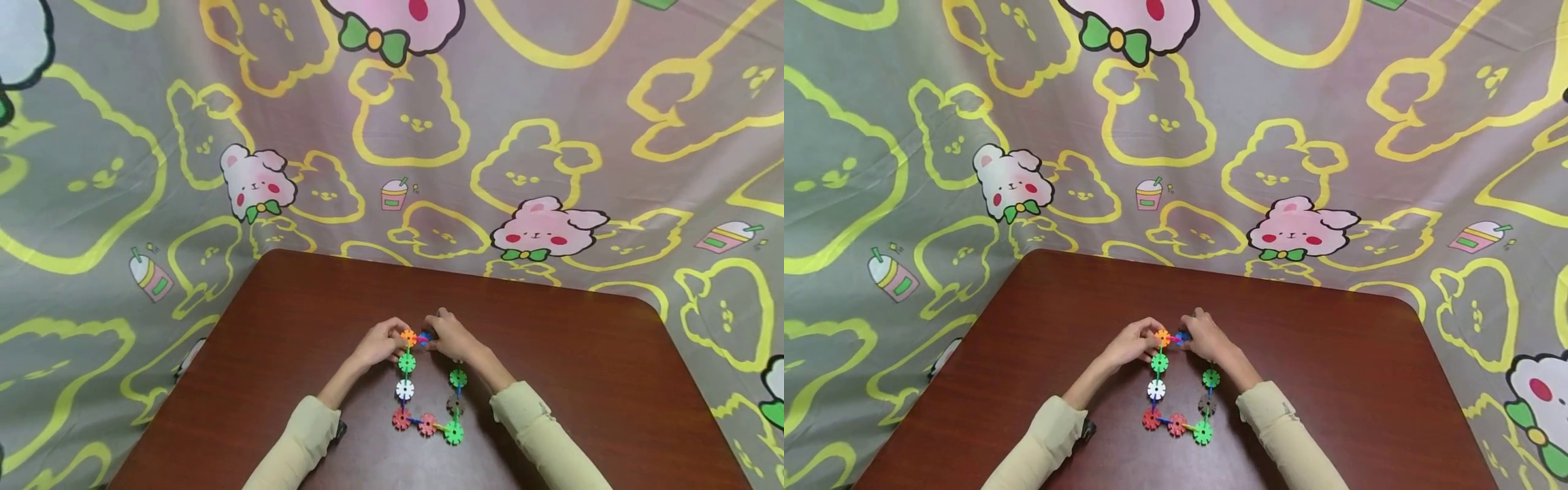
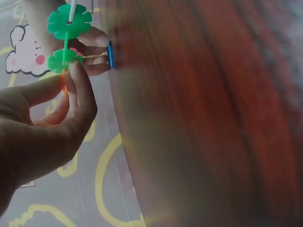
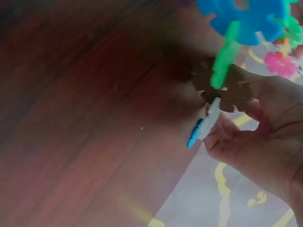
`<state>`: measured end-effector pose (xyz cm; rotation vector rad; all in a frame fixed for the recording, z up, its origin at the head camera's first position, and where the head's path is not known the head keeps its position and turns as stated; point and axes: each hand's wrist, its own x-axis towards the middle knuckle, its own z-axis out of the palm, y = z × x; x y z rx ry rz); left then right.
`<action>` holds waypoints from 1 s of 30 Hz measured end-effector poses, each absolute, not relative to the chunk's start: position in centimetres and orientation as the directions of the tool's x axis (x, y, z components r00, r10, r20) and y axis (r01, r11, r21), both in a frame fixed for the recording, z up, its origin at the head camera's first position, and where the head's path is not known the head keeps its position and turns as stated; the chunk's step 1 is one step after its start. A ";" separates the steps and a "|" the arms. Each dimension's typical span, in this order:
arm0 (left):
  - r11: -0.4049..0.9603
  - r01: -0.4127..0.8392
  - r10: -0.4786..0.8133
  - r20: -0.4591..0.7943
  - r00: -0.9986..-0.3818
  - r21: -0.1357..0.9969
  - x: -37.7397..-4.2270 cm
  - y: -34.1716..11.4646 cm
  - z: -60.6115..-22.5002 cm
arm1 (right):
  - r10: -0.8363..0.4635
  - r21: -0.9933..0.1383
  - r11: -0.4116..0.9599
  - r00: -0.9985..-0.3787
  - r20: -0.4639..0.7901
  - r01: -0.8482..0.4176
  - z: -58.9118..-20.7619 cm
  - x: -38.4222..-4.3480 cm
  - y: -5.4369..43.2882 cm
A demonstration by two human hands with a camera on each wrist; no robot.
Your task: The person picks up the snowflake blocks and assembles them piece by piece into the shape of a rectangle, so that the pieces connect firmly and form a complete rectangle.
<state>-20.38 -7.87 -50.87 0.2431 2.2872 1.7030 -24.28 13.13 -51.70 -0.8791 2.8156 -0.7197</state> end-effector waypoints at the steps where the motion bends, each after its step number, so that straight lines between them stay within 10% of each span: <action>1: 0.290 -0.036 0.303 -0.127 -0.944 0.956 -20.3 -7.8 -50.9 | -0.557 -0.481 0.719 -0.830 0.030 -0.501 -51.8 -24.4 13.2; 12: 0.293 -0.022 0.304 -0.115 -0.946 0.956 -20.4 -7.9 -50.7 | -0.374 -0.900 0.414 -0.927 -0.030 -0.138 -50.9 -23.3 16.2; 30: 0.251 -0.018 0.332 -0.103 -0.938 0.968 -20.4 -8.3 -51.1 | -0.400 -0.924 0.336 -0.916 0.037 -0.184 -50.4 -21.1 15.2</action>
